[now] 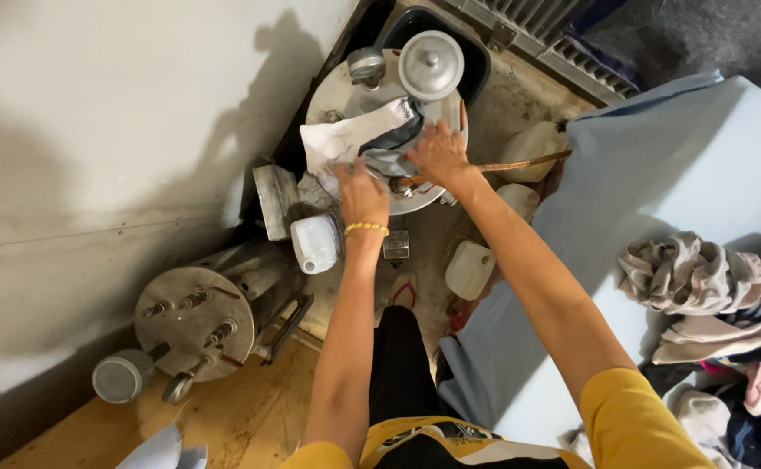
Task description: The person sorts through a pile of socks on a table, picking up individual socks, pairing them, and folding or rolling them together before setting them aside.
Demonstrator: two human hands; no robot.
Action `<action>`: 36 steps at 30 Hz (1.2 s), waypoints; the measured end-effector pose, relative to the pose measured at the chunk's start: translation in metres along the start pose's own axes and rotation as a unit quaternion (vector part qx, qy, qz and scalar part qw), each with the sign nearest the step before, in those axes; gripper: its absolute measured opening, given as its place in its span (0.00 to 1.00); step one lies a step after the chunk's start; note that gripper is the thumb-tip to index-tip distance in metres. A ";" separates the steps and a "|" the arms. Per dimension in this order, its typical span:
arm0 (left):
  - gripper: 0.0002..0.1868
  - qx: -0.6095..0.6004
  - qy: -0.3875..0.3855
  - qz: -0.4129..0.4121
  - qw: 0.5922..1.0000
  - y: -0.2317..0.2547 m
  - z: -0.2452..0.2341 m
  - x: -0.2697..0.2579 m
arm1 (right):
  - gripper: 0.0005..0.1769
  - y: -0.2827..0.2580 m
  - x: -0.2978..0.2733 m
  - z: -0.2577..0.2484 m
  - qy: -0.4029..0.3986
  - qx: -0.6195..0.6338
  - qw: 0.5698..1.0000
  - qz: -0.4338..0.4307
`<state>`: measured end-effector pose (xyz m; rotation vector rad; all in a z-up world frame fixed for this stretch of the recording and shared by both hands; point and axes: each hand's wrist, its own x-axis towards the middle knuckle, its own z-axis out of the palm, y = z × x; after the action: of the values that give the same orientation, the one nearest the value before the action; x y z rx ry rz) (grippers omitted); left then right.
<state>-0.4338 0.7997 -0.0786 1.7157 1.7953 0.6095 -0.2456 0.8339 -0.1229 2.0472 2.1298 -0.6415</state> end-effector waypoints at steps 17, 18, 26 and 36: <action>0.31 -0.033 -0.200 0.283 0.938 0.084 0.003 0.042 | 0.24 0.072 -0.028 -0.027 0.112 0.703 0.674 0.196; 0.31 -0.027 -0.188 0.276 0.942 0.080 0.010 0.048 | 0.19 0.080 -0.017 -0.016 0.134 0.715 0.658 0.195; 0.20 -0.022 -0.066 0.287 0.955 0.010 0.094 0.072 | 0.26 0.109 0.034 0.029 0.331 0.445 0.826 0.104; 0.25 0.069 -0.194 0.231 0.951 -0.033 0.141 0.096 | 0.24 0.099 0.023 0.032 0.067 -0.006 0.997 -0.032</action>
<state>-0.3631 0.8835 -0.2127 2.1962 1.1910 0.2973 -0.1569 0.8422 -0.1820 2.0776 2.2746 -0.5128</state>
